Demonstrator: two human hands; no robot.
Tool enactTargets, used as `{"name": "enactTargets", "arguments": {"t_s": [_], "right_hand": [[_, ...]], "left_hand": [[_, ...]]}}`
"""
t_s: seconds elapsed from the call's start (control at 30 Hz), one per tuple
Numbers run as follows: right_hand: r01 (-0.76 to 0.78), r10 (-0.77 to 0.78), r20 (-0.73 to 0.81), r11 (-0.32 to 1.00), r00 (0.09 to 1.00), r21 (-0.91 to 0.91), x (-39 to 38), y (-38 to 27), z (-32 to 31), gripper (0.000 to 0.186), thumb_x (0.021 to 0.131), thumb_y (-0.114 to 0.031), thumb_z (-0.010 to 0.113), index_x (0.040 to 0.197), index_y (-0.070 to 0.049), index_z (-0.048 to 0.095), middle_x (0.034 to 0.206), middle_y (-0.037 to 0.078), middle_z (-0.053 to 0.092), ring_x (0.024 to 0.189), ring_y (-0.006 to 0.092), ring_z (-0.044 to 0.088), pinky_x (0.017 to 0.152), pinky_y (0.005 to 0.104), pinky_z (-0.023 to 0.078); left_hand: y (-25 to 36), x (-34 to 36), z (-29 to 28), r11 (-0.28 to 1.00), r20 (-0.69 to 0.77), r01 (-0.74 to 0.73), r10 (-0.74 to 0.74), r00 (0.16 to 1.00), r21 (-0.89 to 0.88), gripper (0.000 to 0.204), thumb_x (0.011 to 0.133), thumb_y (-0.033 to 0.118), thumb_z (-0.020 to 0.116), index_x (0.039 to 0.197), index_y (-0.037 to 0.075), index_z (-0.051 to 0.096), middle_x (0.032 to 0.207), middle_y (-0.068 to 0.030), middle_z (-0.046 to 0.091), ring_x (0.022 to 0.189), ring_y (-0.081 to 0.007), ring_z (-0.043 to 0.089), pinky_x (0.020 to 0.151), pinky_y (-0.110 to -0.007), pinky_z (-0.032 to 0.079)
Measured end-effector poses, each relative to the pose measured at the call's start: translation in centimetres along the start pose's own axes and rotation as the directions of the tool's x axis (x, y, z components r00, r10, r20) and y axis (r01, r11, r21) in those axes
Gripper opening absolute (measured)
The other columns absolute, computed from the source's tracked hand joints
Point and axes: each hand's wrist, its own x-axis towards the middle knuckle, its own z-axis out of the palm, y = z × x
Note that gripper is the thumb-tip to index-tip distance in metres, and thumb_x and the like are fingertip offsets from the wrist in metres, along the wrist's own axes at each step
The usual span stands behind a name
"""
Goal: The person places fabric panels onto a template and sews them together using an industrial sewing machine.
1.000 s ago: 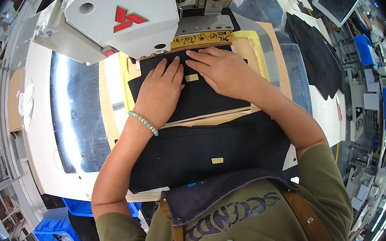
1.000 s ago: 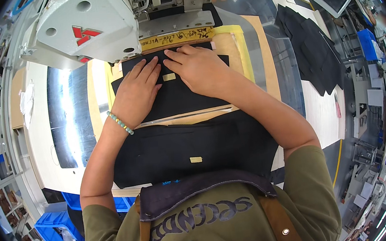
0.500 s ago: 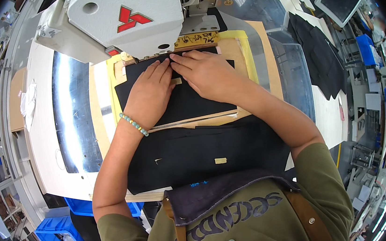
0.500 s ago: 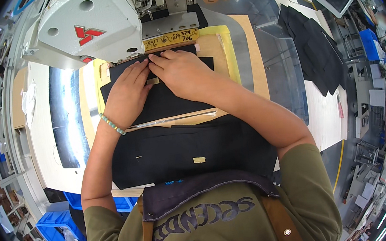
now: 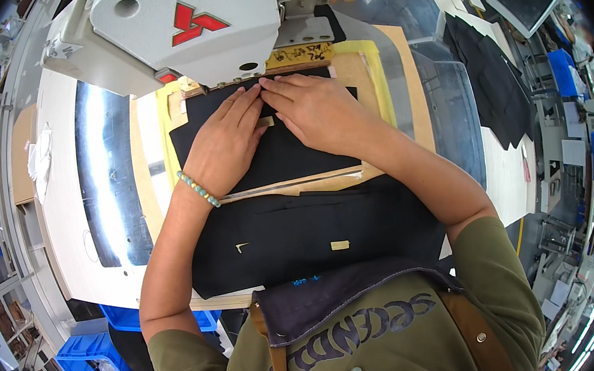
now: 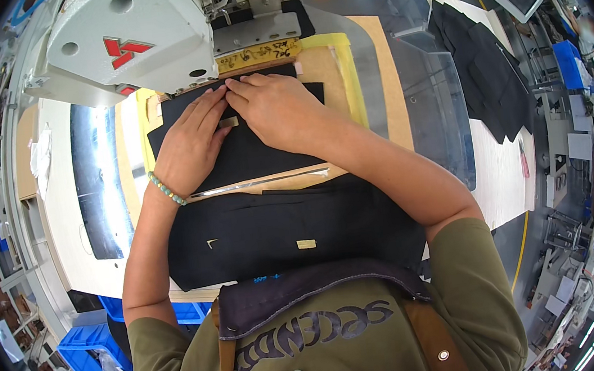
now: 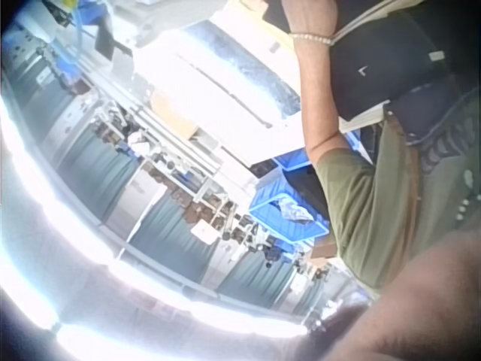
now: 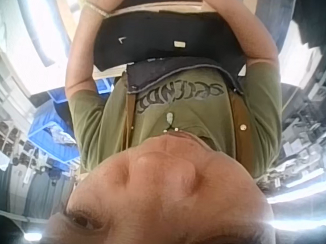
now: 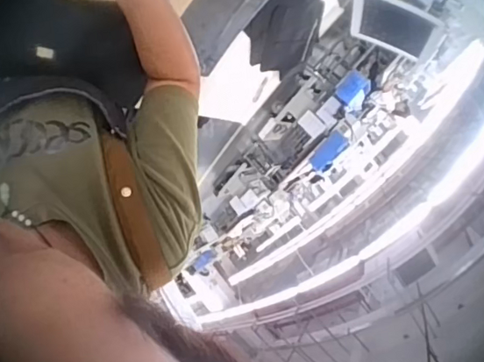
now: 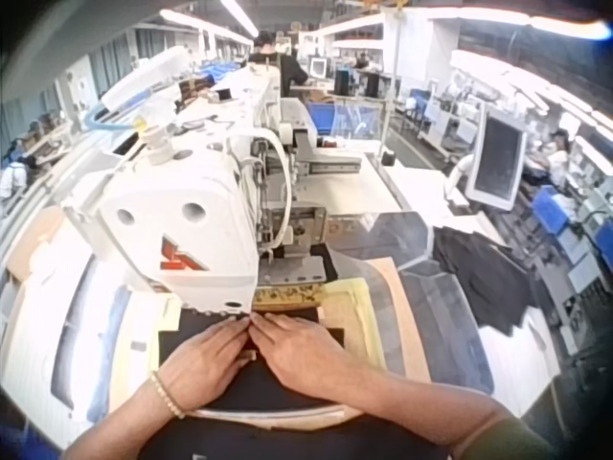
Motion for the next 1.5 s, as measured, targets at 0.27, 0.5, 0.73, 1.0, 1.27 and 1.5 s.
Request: {"name": "enactTargets", "arguments": {"t_s": [0.27,0.5,0.73,1.0,1.27,1.5], "right_hand": [[-0.014,0.015,-0.070,1.000,0.997,0.004,-0.1,-0.1,0.1,0.038,0.092,-0.014,0.071,0.125,0.005,0.071,0.133,0.014,0.073,0.119,0.0273,0.066,0.101,0.0409,0.057],[-0.060,0.059,-0.022,0.997,0.998,-0.040,-1.2,0.1,-0.5,0.038,0.094,-0.015,0.069,0.130,-0.003,0.073,0.142,0.008,0.069,0.127,0.0268,0.061,0.105,0.0430,0.054],[-0.120,0.122,0.036,0.991,0.992,-0.064,-4.6,1.8,-2.3,0.041,0.093,-0.014,0.070,0.133,-0.008,0.074,0.149,0.007,0.065,0.131,0.0273,0.059,0.108,0.0435,0.052],[-0.133,0.140,0.033,0.978,0.990,-0.158,-5.7,1.9,-3.3,0.038,0.091,-0.010,0.074,0.129,-0.010,0.076,0.142,0.008,0.070,0.124,0.0275,0.065,0.103,0.0408,0.058],[-0.095,0.112,0.084,0.977,0.990,-0.189,-5.1,1.9,-3.4,0.043,0.089,-0.011,0.069,0.131,-0.005,0.075,0.142,0.012,0.068,0.118,0.0264,0.066,0.100,0.0389,0.058],[-0.100,0.107,0.059,0.987,0.992,-0.123,-5.3,1.7,-3.8,0.040,0.090,-0.011,0.070,0.130,-0.005,0.075,0.143,0.012,0.067,0.121,0.0272,0.064,0.101,0.0399,0.057]], "left_hand": [[0.3,0.3,0.4,0.999,0.044,0.022,-0.024,0.999,0.049,0.047,0.095,0.011,0.073,0.138,-0.005,0.062,0.151,-0.0170,0.060,0.139,-0.0355,0.058,0.115,-0.044,0.050],[0.9,0.3,0.1,0.989,0.078,0.017,-0.029,0.997,0.150,0.047,0.097,0.014,0.071,0.140,-0.004,0.063,0.150,-0.0164,0.061,0.136,-0.0355,0.059,0.116,-0.043,0.049],[1.2,0.4,0.2,0.985,0.071,0.026,-0.038,0.997,0.168,0.046,0.099,0.016,0.070,0.139,-0.004,0.063,0.151,-0.0153,0.061,0.136,-0.0352,0.059,0.116,-0.042,0.050],[1.2,0.0,-0.1,0.982,0.079,0.038,-0.053,0.995,0.187,0.044,0.100,0.017,0.070,0.138,-0.003,0.064,0.151,-0.0137,0.062,0.134,-0.0355,0.060,0.115,-0.042,0.050],[1.1,0.0,-0.2,0.979,0.065,0.037,-0.051,0.997,0.200,0.043,0.100,0.019,0.070,0.136,-0.003,0.065,0.150,-0.0138,0.063,0.133,-0.0351,0.061,0.114,-0.042,0.051],[1.8,0.1,-0.5,0.975,0.067,0.057,-0.073,0.995,0.213,0.042,0.099,0.020,0.071,0.133,-0.003,0.066,0.147,-0.0150,0.064,0.133,-0.0351,0.060,0.113,-0.042,0.051]]}}
